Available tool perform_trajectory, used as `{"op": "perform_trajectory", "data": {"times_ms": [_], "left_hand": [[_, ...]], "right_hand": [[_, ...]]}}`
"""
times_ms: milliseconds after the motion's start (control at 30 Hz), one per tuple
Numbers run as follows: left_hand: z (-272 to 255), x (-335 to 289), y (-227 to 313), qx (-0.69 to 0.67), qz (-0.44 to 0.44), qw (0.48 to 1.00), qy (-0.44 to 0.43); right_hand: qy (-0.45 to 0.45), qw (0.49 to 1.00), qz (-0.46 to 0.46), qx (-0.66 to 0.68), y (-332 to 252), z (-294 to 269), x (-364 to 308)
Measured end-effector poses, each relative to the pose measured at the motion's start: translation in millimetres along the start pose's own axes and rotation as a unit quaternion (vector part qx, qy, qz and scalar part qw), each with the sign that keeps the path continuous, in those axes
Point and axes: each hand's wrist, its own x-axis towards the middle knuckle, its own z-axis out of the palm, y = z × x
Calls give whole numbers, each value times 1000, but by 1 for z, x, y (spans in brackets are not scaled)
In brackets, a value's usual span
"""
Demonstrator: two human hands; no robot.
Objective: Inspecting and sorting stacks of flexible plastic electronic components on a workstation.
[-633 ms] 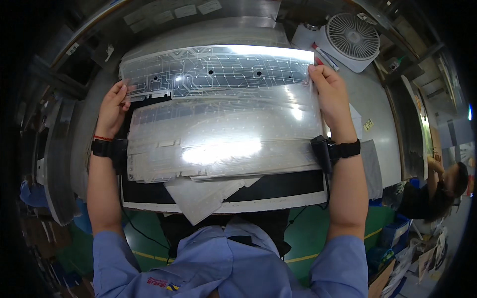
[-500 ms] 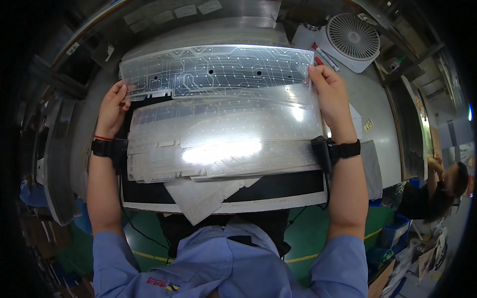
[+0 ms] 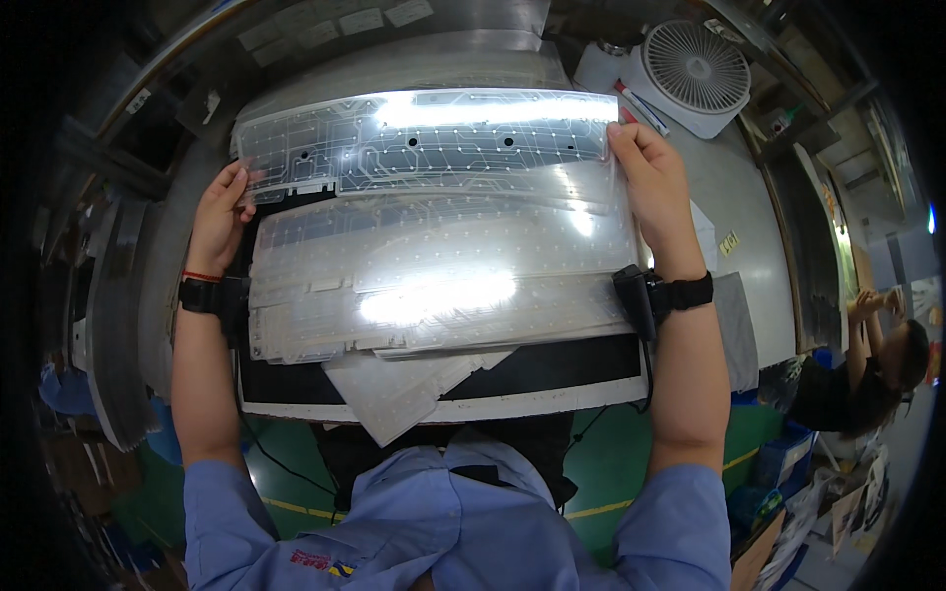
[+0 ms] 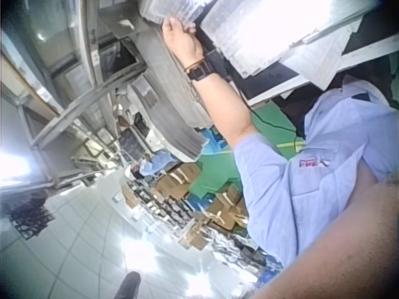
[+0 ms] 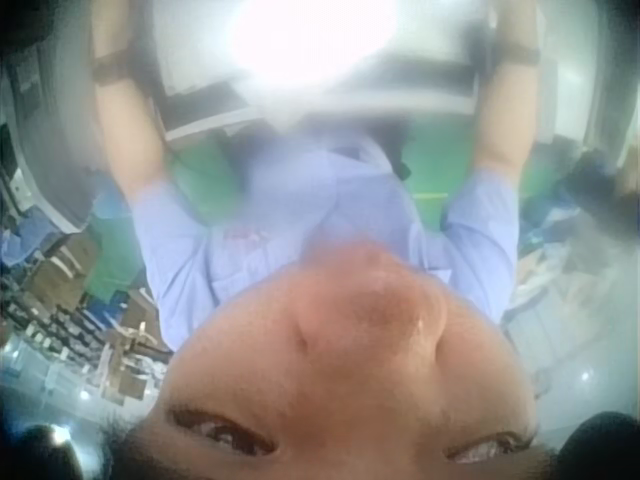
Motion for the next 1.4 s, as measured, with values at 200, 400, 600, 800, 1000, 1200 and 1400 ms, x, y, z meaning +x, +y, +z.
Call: {"op": "perform_trajectory", "data": {"times_ms": [200,400,600,800,1000,1200,1400], "left_hand": [[0,0,0,-2,-3,1000,0],[4,-2,3,-5,-5,1000,1],[-5,3,-5,-43,10,999,-3],[-16,8,-11,-120,36,992,35],[7,-4,11,-150,65,984,67],[1,-1,3,-64,3,998,18],[9,-7,8,-25,-35,998,-52]], "right_hand": [[-2,1000,-7,0,3,-2,2],[3,1000,1,-13,4,-3,2],[-6,1000,19,-3,3,-5,3],[-13,998,45,-48,-1,3,-1],[-52,982,55,-171,-1,-1,-5],[-52,987,11,-152,4,-4,-1],[-16,995,0,-100,4,-2,0]]}}
